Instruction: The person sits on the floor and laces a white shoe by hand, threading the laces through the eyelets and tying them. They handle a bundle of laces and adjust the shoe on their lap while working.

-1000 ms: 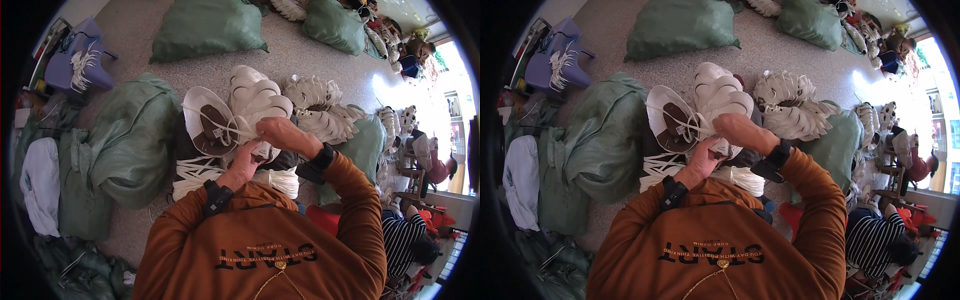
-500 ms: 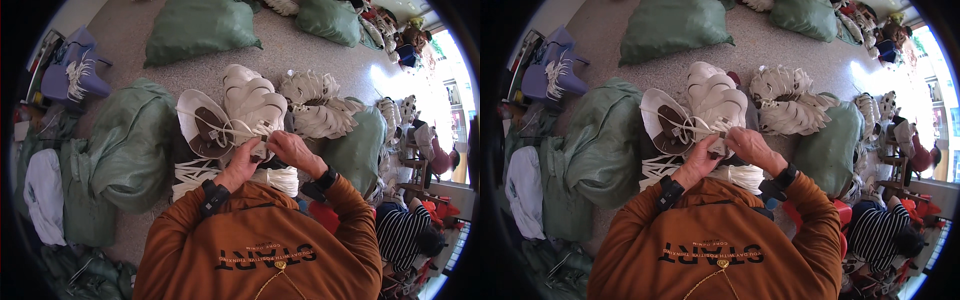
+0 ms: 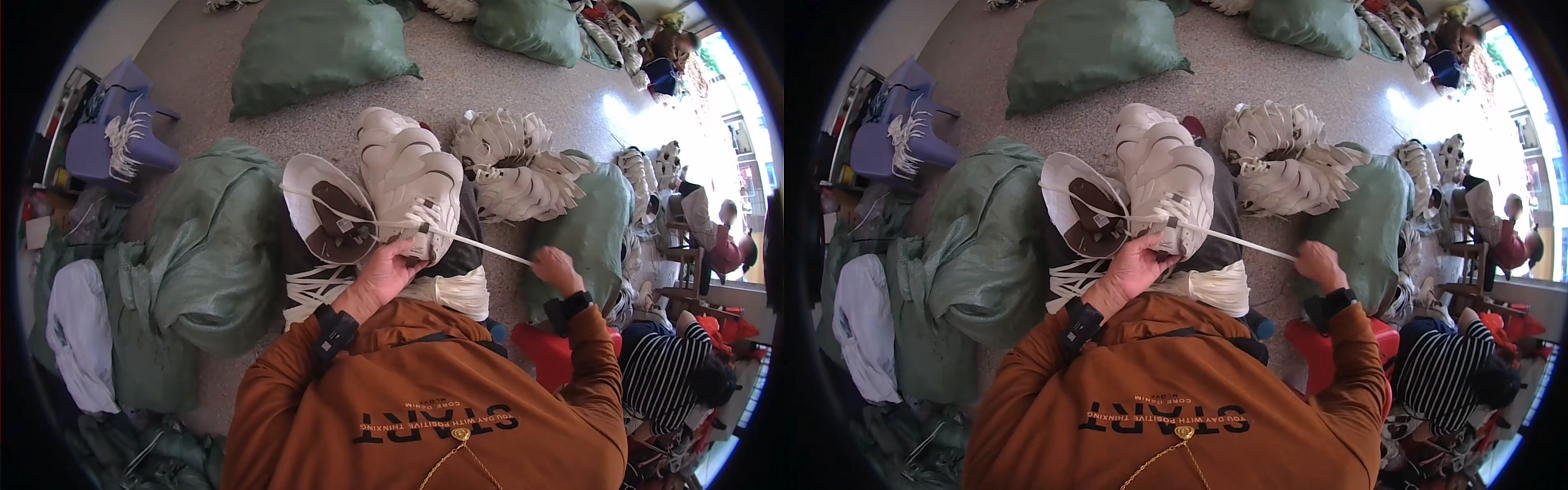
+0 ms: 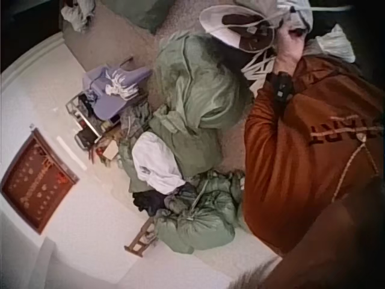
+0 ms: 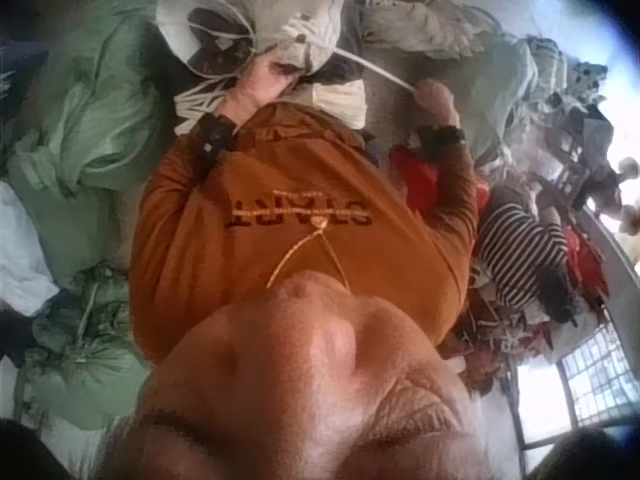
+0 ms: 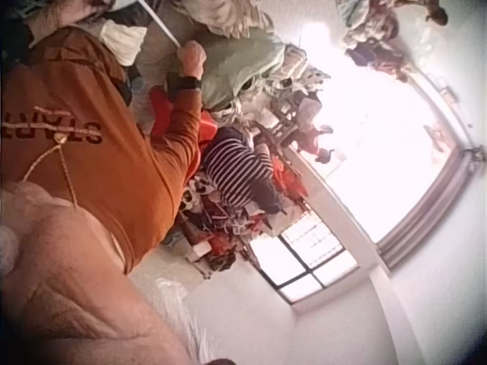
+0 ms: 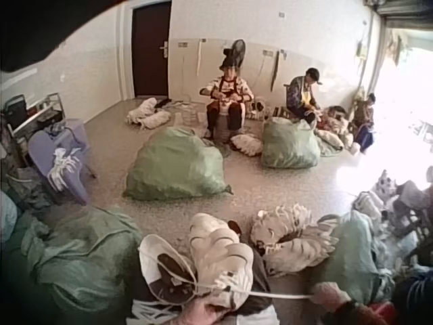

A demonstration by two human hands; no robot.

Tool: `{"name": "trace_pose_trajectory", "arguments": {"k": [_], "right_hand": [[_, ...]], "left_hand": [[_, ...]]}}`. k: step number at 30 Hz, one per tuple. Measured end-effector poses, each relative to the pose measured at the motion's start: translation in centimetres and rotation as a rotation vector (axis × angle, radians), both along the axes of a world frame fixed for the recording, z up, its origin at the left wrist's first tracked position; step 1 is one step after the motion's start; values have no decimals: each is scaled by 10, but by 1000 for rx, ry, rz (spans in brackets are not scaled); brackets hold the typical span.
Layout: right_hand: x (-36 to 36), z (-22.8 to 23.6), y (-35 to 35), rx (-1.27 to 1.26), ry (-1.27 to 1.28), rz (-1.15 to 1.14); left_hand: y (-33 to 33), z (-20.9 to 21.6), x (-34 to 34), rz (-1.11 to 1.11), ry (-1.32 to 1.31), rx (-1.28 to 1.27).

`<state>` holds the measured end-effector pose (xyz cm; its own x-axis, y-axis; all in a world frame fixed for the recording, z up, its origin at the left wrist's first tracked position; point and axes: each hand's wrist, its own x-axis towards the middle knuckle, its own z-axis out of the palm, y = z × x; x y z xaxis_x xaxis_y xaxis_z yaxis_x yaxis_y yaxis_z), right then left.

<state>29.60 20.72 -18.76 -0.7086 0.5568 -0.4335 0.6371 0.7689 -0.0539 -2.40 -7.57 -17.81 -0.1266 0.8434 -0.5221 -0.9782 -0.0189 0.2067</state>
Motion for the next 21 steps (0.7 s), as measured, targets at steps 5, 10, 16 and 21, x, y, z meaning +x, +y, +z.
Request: {"name": "trace_pose_trajectory", "arguments": {"k": [5,10,16,21], "right_hand": [[21,-9,-8,237,-312,58],[-121,28,-80,-311,752,-5],[-177,50,-110,-602,828,19],[-148,79,-95,-742,610,54]], "left_hand": [[-19,9,-16,-278,238,-59],[-27,43,-39,-857,1408,-288],[0,48,-38,-36,2219,-66],[10,38,-42,-55,2266,-65]]}}
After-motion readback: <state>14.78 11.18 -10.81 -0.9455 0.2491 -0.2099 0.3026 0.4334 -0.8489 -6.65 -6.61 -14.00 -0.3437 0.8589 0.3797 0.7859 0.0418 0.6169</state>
